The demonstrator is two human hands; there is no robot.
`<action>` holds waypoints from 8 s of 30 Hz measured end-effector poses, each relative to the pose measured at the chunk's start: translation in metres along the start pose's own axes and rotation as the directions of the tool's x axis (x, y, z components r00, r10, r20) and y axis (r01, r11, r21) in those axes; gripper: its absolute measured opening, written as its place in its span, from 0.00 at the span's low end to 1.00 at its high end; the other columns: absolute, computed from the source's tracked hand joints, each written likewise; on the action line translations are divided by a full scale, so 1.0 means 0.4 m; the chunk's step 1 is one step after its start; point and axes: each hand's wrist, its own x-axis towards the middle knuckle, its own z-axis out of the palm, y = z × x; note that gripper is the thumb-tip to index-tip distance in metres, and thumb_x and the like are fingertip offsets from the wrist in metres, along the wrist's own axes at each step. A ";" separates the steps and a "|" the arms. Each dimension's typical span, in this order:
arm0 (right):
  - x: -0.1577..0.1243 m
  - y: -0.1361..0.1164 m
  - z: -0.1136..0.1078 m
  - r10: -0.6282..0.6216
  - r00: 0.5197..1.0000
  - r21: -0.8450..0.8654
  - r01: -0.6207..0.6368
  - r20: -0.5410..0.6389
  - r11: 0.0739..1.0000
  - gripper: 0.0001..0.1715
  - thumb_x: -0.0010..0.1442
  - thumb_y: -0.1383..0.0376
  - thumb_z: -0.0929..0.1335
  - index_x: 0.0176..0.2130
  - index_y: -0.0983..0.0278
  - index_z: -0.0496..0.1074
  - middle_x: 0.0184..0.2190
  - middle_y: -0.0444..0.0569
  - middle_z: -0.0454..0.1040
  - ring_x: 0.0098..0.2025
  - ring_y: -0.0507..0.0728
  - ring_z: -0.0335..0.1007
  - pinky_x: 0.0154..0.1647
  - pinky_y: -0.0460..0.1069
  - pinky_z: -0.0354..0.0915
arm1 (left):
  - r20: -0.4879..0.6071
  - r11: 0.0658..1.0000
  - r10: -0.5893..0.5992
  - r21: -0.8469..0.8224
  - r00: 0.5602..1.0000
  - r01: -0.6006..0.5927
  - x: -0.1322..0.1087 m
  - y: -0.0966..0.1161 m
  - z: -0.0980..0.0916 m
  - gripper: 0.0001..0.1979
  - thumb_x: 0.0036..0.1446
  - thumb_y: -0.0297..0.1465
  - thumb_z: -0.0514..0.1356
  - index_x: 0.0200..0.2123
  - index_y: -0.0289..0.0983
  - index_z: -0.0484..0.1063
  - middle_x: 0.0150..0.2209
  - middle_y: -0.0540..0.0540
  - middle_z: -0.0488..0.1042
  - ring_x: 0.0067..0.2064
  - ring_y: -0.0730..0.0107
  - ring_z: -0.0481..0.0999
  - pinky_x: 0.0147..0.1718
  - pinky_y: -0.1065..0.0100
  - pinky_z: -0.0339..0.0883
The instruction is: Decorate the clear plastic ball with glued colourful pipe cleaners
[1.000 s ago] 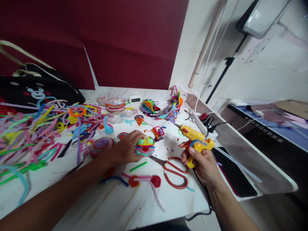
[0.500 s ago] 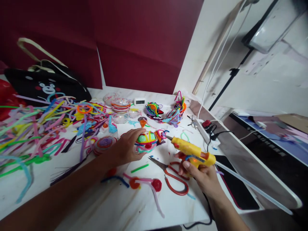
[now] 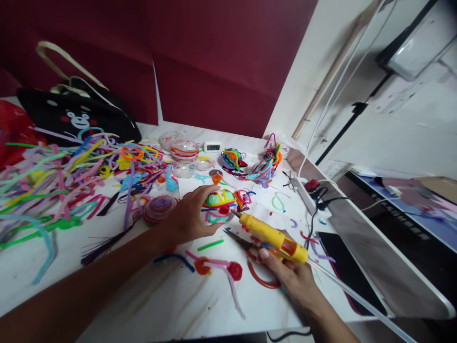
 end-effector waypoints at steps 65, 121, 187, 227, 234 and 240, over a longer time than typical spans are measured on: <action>0.136 -0.107 0.035 0.334 0.923 0.957 0.098 -0.190 0.274 0.04 0.56 0.66 0.72 0.35 0.64 0.77 0.34 0.44 0.82 0.40 0.55 0.80 0.46 0.47 0.75 | 0.525 0.045 -0.481 -0.785 0.702 0.618 0.071 0.245 0.035 0.17 0.42 0.30 0.73 0.32 0.36 0.69 0.19 0.58 0.64 0.16 0.83 0.60 0.12 0.79 0.49; -0.012 -0.140 0.060 -0.409 0.883 -0.338 0.321 -0.232 0.885 0.12 0.64 0.70 0.66 0.48 0.58 0.68 0.37 0.44 0.72 0.34 0.52 0.74 0.35 0.46 0.69 | 0.287 -0.016 -0.555 -0.942 0.781 0.335 0.112 0.232 -0.020 0.14 0.47 0.28 0.70 0.33 0.34 0.68 0.22 0.57 0.68 0.18 0.84 0.64 0.15 0.82 0.56; -0.044 -0.090 0.113 -0.578 0.750 -0.716 0.207 -0.322 0.667 0.11 0.69 0.58 0.61 0.41 0.60 0.69 0.31 0.50 0.70 0.33 0.59 0.66 0.33 0.53 0.62 | 0.210 0.134 -0.645 -0.915 0.734 0.380 0.109 0.236 -0.009 0.15 0.43 0.31 0.70 0.32 0.35 0.69 0.19 0.58 0.65 0.15 0.85 0.57 0.13 0.78 0.49; -0.082 -0.128 -0.036 0.067 0.970 0.490 0.059 -0.235 0.869 0.14 0.61 0.56 0.70 0.37 0.65 0.78 0.26 0.51 0.76 0.30 0.55 0.71 0.32 0.47 0.67 | 0.187 0.181 -0.645 -0.904 0.741 0.386 0.113 0.231 0.002 0.15 0.39 0.26 0.70 0.29 0.36 0.67 0.17 0.59 0.64 0.14 0.86 0.56 0.12 0.79 0.45; -0.086 -0.100 -0.125 0.266 0.953 0.530 -0.151 -0.146 0.834 0.20 0.57 0.54 0.74 0.27 0.69 0.74 0.19 0.48 0.70 0.20 0.48 0.61 0.20 0.43 0.51 | 0.132 0.236 -0.657 -0.899 0.742 0.369 0.122 0.208 0.007 0.18 0.38 0.26 0.70 0.32 0.33 0.66 0.18 0.60 0.65 0.14 0.88 0.56 0.11 0.82 0.46; -0.067 -0.060 -0.145 0.417 0.909 0.412 -0.373 -0.020 0.831 0.21 0.49 0.54 0.78 0.25 0.70 0.74 0.20 0.46 0.71 0.20 0.46 0.63 0.20 0.42 0.56 | 0.093 0.241 -0.660 -0.914 0.745 0.328 0.123 0.205 0.004 0.15 0.41 0.24 0.68 0.30 0.33 0.65 0.18 0.61 0.63 0.15 0.89 0.56 0.11 0.83 0.46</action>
